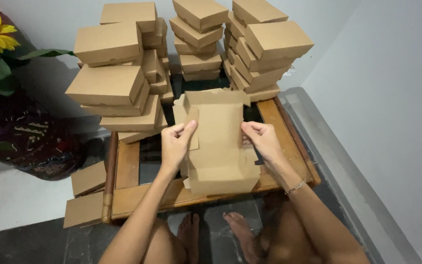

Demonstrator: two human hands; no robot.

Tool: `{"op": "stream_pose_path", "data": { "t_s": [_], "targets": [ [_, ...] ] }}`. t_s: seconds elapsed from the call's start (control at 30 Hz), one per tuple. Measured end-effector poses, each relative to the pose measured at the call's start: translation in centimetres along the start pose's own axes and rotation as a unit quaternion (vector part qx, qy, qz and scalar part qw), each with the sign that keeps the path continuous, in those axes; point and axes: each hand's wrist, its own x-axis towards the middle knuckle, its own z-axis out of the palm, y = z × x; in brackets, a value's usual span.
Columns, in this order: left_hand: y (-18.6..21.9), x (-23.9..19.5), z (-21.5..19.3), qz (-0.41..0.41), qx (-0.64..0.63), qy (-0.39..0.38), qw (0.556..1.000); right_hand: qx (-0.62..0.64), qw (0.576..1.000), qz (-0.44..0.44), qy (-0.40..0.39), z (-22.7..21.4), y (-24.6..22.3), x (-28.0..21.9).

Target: Assembling small cardboard boxes from flat templates by folding and tucking flaps.

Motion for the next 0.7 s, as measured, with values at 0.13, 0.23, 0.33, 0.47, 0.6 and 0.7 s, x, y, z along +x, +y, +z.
{"op": "stream_pose_path", "data": {
  "t_s": [0.13, 0.23, 0.33, 0.47, 0.6, 0.7],
  "targets": [
    [0.6, -0.2, 0.1, -0.012, -0.015, -0.009, 1.0, 0.018, 1.0, -0.008, 0.009, 0.1, 0.1, 0.4],
    [1.6, -0.4, 0.0, -0.008, 0.0, -0.038, 0.999, 0.006, 1.0, -0.005, 0.021, 0.6, -0.6, 0.3],
    [1.5, -0.4, 0.1, -0.004, 0.016, -0.054, 0.998, 0.017, 0.999, -0.004, 0.037, 0.8, -0.5, 0.7],
    [1.2, -0.1, 0.3, 0.002, 0.021, -0.066, 0.998, 0.006, 0.999, -0.016, 0.048, 0.8, -1.1, 1.0],
    [0.3, 0.1, 0.3, 0.013, 0.018, -0.065, 0.998, -0.001, 0.999, -0.029, 0.034, 1.2, -0.6, 1.5],
    [0.6, 0.0, 0.6, 0.019, 0.016, -0.043, 0.999, 0.006, 0.999, -0.027, 0.03, 1.1, 0.7, 1.9]
  ]
}}
